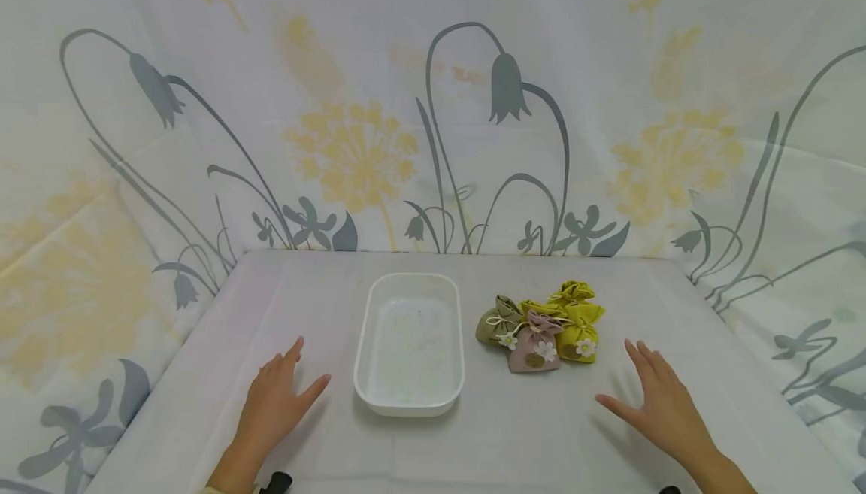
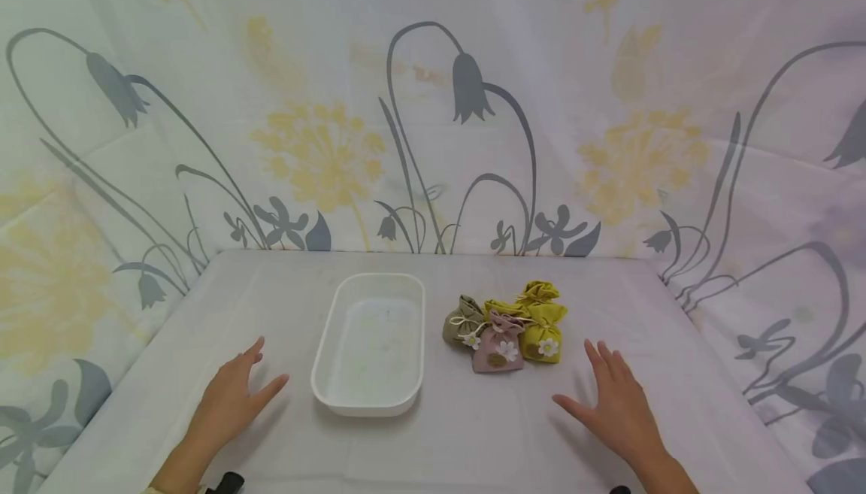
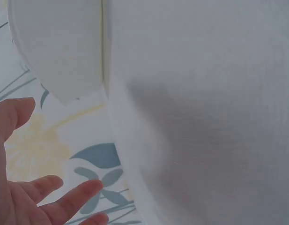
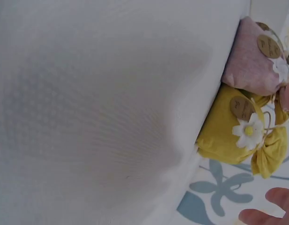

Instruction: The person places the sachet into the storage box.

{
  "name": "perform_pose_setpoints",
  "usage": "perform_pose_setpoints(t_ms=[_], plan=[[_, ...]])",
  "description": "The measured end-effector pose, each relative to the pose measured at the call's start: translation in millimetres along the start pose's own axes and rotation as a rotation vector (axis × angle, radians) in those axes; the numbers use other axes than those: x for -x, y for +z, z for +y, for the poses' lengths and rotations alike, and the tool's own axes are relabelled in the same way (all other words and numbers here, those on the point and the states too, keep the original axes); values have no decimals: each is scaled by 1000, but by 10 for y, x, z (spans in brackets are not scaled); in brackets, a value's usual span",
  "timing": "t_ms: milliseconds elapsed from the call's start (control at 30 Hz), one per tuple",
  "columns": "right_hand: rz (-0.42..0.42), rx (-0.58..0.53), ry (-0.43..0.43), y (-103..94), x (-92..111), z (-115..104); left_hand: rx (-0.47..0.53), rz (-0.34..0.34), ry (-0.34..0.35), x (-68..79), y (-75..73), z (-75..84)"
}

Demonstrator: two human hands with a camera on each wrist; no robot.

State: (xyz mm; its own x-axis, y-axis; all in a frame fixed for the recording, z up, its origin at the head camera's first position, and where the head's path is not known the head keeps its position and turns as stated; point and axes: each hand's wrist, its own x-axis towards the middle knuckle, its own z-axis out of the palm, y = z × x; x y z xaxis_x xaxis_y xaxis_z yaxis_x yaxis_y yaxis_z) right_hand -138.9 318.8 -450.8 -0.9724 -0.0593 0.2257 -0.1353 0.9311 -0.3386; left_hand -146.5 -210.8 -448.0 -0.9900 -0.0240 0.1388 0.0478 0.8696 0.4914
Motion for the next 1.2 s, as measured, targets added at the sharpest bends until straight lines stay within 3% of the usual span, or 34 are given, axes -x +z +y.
perform_pose_setpoints(t_ms=[167, 400, 1000, 1200], plan=[[-22, -48, 42, -6, -54, -67, 144, -47, -74, -55, 16, 79], [-43, -133, 86, -17, -122, -129, 352, -94, -126, -127, 58, 189], [11, -242, 100, 60, -228, -149, 726, -209, -206, -264, 251, 412], [54, -276, 78, 80, -280, -146, 784, -215, -211, -290, 306, 447]])
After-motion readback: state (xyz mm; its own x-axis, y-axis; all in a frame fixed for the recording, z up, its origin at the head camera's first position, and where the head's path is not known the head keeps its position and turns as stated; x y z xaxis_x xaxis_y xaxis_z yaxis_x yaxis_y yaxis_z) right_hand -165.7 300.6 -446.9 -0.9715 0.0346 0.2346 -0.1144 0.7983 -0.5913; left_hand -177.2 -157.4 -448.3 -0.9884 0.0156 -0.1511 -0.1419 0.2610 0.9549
